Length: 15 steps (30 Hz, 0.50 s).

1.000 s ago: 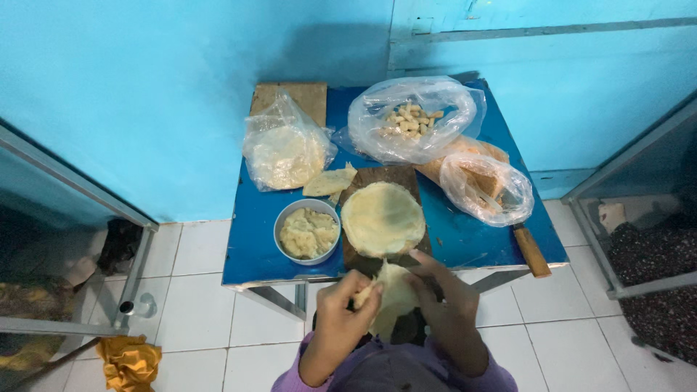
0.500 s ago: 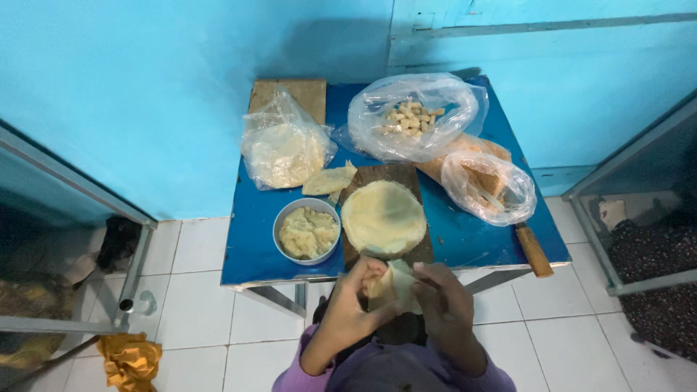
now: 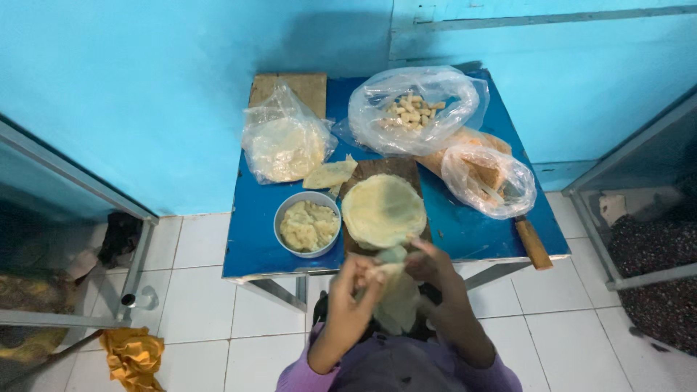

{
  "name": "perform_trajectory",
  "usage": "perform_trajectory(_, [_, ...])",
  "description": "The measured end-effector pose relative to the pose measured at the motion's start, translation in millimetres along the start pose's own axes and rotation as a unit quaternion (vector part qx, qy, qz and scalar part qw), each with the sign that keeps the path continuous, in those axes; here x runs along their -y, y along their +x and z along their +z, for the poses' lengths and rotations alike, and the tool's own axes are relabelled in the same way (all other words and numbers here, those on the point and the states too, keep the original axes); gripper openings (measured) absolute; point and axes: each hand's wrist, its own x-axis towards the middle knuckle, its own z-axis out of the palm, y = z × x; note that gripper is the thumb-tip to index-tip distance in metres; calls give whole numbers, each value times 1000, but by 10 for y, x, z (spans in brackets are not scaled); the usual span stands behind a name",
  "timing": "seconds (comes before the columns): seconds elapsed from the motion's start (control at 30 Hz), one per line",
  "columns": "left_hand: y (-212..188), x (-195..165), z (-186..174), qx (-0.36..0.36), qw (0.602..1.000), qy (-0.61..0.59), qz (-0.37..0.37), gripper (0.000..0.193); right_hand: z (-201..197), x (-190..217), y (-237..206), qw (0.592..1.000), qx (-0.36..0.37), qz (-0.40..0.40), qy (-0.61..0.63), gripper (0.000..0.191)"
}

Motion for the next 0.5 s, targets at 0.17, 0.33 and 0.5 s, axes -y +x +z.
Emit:
perform_trajectory(0.17, [-123, 40, 83, 15, 999, -30, 17, 13, 119, 175, -13, 988, -62, 7, -143, 70])
perform_trajectory(0.33, [-68, 191, -53, -73, 982, -172, -4, 12, 93, 96, -66, 993, -110, -26, -45, 54])
perform_trajectory(0.5, [45, 113, -107, -40, 958, -269, -94, 18, 54, -152, -53, 987, -110, -113, 28, 51])
